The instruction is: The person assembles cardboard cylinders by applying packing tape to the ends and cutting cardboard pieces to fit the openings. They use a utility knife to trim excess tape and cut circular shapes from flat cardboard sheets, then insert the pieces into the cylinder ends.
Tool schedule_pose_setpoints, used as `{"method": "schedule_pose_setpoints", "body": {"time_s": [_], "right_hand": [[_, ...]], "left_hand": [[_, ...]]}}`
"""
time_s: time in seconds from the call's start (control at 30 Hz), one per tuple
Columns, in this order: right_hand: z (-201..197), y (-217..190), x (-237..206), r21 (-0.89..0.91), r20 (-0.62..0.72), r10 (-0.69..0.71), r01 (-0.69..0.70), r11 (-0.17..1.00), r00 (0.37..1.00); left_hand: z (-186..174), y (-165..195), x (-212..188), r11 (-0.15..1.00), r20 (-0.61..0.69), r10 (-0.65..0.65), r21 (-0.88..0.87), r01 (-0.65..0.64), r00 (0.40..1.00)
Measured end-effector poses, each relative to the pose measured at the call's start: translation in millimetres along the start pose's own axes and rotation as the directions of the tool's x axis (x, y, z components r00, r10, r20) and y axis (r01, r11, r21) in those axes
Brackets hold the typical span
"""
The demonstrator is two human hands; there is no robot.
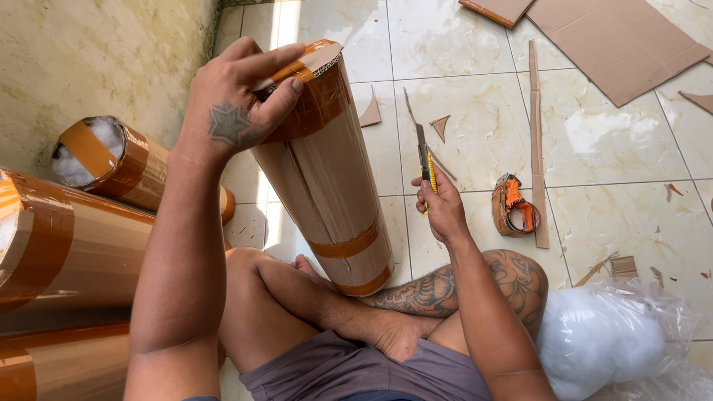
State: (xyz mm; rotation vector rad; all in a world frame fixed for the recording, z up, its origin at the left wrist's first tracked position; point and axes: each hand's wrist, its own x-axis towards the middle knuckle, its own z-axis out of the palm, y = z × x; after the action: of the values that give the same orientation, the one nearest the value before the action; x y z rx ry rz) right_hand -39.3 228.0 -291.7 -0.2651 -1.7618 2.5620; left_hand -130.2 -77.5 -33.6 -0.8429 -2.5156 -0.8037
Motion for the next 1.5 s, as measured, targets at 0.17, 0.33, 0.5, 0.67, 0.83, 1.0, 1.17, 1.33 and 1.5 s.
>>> {"method": "schedule_pose_setpoints", "body": {"time_s": [0.17,0.33,0.5,0.67,0.83,1.0,1.17,1.33,1.5], "right_hand": [[55,-63,-38,-0.534,0.052,-0.565,0.501,0.681,0.823],[110,-101,-60,-0.725,0.174,-0.767,0.608,0.324,0.617],[141,-107,-60,-0.758,0.224,-0.822,0.624,0.191,0.524],[149,-99,-62,-0.769,0.221,-0.822,0.612,0.184,0.525],[149,-93,-66,-0.752,0.219,-0.821,0.627,0.203,0.527],[151,-97,-72,-0.77,0.23,-0.811,0.61,0.187,0.538],[156,-105,-66,-0.81,0.224,-0.818,0.568,0.147,0.53],[156,-107,-60,-0.832,0.206,-0.824,0.538,0.137,0.528],[151,-102,-57,-0.84,0.213,-0.814,0.526,0.129,0.54]], "left_hand": [[9,21,-3,0.998,-0.052,-0.049,0.035,0.051,0.997],[14,30,-10,0.995,-0.145,0.087,0.052,-0.08,0.986],[15,39,-16,0.985,-0.19,0.131,0.134,-0.107,0.973],[16,42,-18,0.985,-0.214,0.129,0.137,-0.101,0.968],[16,41,-20,0.982,-0.197,0.157,0.137,-0.131,0.968],[16,43,-23,0.977,-0.193,0.178,0.15,-0.15,0.965],[22,49,-22,0.978,-0.217,0.179,0.145,-0.15,0.96],[27,51,-19,0.982,-0.209,0.145,0.148,-0.115,0.967],[30,46,-13,0.978,-0.231,0.158,0.169,-0.12,0.96]]}}
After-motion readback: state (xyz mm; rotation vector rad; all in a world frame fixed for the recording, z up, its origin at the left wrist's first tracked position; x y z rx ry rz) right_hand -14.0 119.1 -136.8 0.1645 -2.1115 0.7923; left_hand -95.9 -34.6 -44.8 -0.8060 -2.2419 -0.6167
